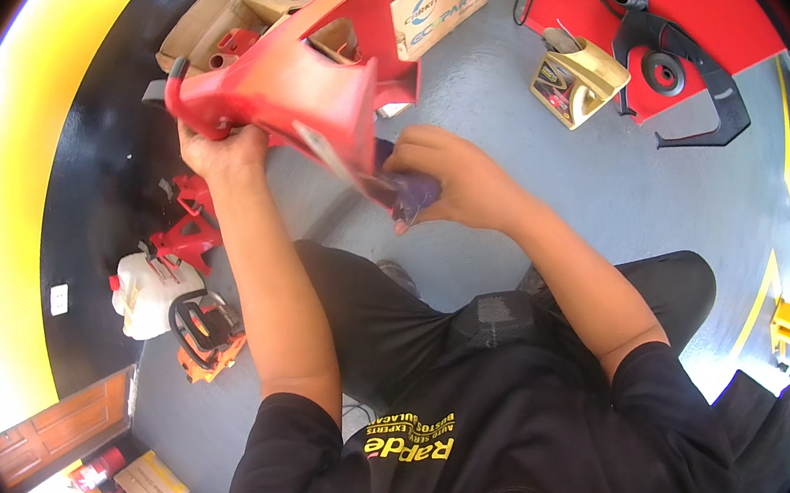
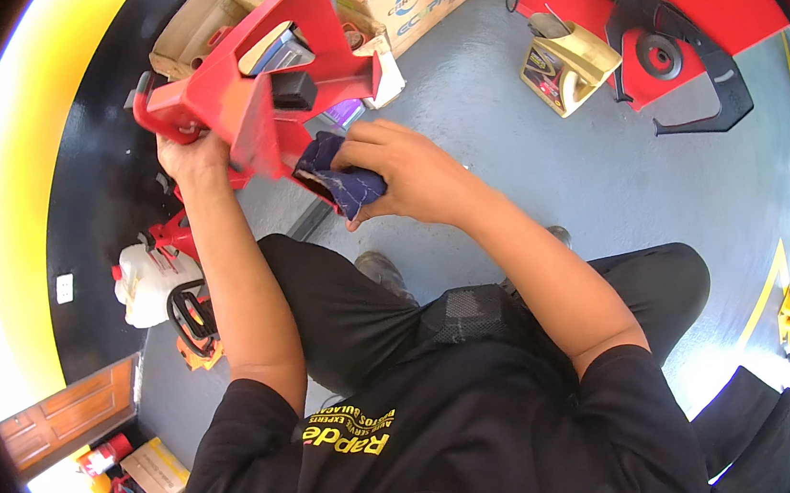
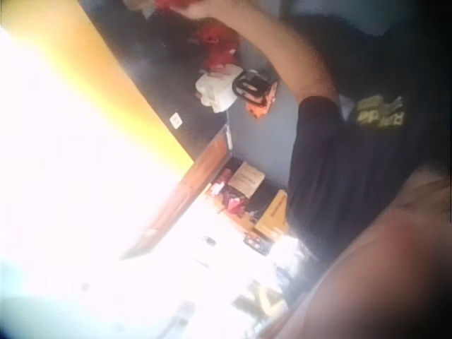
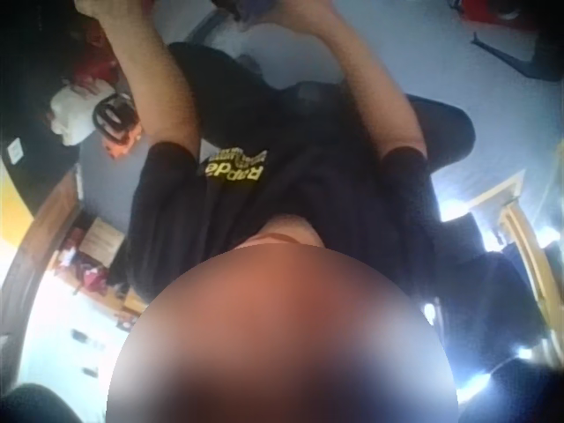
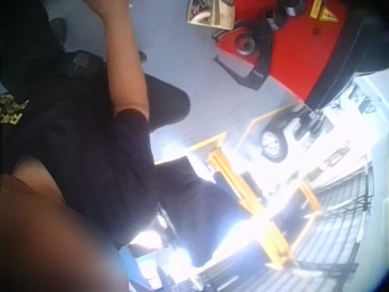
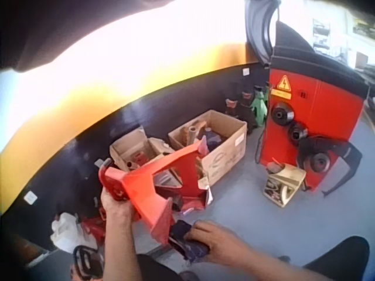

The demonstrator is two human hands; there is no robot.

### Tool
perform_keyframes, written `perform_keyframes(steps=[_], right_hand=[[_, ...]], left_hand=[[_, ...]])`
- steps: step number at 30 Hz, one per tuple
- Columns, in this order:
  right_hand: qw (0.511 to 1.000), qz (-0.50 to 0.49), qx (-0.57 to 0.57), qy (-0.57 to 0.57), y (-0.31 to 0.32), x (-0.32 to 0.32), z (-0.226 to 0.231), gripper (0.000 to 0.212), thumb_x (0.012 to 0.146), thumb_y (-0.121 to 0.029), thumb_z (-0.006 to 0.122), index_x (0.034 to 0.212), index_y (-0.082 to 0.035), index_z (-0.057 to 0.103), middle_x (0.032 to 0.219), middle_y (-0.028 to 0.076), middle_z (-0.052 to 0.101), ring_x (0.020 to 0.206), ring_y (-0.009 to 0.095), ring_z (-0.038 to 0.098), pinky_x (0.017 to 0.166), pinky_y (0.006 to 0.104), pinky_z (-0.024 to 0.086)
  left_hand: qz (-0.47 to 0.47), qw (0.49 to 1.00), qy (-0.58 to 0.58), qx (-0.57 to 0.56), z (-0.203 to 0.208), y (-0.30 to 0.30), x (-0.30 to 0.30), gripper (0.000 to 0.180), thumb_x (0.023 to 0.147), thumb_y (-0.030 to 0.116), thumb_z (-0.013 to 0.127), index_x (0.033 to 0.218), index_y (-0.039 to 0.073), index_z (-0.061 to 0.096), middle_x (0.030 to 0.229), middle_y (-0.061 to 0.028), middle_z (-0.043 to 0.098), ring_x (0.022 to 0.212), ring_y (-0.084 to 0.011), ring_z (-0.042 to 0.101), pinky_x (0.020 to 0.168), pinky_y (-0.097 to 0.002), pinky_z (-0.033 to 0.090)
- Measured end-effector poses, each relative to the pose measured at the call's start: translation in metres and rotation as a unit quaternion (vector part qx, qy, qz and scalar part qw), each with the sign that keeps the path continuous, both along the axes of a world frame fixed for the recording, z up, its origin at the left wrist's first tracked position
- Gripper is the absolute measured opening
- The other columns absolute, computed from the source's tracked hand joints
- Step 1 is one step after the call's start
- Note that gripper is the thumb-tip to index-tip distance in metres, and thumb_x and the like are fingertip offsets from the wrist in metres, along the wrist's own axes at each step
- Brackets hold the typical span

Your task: The person wipes a red jack stand with a cloth, then walks to clean a white oil drain tank, and finally wipes a metal shelf with boxes of car batteries.

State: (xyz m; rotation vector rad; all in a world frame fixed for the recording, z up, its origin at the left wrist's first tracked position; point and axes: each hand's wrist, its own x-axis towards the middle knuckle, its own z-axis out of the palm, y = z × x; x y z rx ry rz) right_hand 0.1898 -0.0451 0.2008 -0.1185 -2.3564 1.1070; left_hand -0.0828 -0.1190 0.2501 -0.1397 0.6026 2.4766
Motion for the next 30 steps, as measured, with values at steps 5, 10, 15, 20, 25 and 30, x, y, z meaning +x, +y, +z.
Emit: perform_keyframes(steps=[5,10,15,20,25,30], right_hand=[[0.99,-0.1,-0.011,-0.097,0.023,-0.002,0.003,0.043,0.066,-0.02,0.088,0.1,-0.009,0.064,0.096,0.01,0.064,0.098,0.036,0.062,0.083,0.0431,0.05],[0.884,-0.165,-0.419,-0.126,0.038,0.024,0.015,0.041,0.076,-0.026,0.087,0.104,-0.006,0.065,0.091,0.007,0.066,0.083,0.017,0.065,0.075,0.0321,0.051],[0.855,-0.107,-0.507,-0.021,0.032,0.032,0.03,0.059,0.091,-0.048,0.07,0.121,0.002,0.06,0.099,0.005,0.065,0.087,0.009,0.06,0.077,0.026,0.05],[0.833,-0.016,-0.554,0.01,0.023,0.042,0.044,0.055,0.097,-0.042,0.062,0.129,0.002,0.056,0.111,0.007,0.064,0.096,0.01,0.061,0.084,0.0255,0.05],[0.849,0.034,-0.526,0.043,0.017,0.042,0.056,0.048,0.097,-0.032,0.062,0.13,0.002,0.057,0.111,0.007,0.065,0.097,0.011,0.062,0.085,0.0262,0.05],[0.931,-0.034,-0.363,-0.018,0.006,0.032,0.063,0.037,0.092,-0.017,0.065,0.124,0.001,0.062,0.107,0.006,0.068,0.097,0.012,0.062,0.088,0.0296,0.05]], left_hand=[[-0.059,0.997,0.048,0.029,-0.019,-0.012,-0.027,0.036,0.097,0.035,0.05,0.114,0.006,0.065,0.118,-0.0168,0.065,0.114,-0.0339,0.061,0.103,-0.0564,0.046],[-0.193,0.951,0.159,0.183,-0.021,-0.013,-0.033,0.027,0.093,0.029,0.061,0.098,0.004,0.068,0.094,-0.011,0.064,0.096,-0.0263,0.059,0.093,-0.0457,0.05],[-0.284,0.884,0.119,0.351,-0.006,-0.008,-0.009,0.022,0.088,0.021,0.07,0.107,0.009,0.068,0.104,-0.0018,0.059,0.106,-0.0181,0.052,0.103,-0.038,0.042],[-0.325,0.851,0.109,0.398,-0.005,0.0,-0.001,0.022,0.089,0.023,0.068,0.106,0.009,0.068,0.105,-0.0044,0.061,0.106,-0.0218,0.055,0.102,-0.0415,0.044],[-0.339,0.848,0.106,0.394,-0.011,0.004,0.002,0.023,0.089,0.025,0.067,0.105,0.009,0.067,0.105,-0.0061,0.062,0.106,-0.0242,0.056,0.101,-0.0438,0.045],[-0.336,0.86,0.108,0.37,-0.014,0.006,0.001,0.023,0.089,0.026,0.066,0.105,0.009,0.067,0.105,-0.0079,0.063,0.106,-0.0267,0.058,0.1,-0.0461,0.046]])
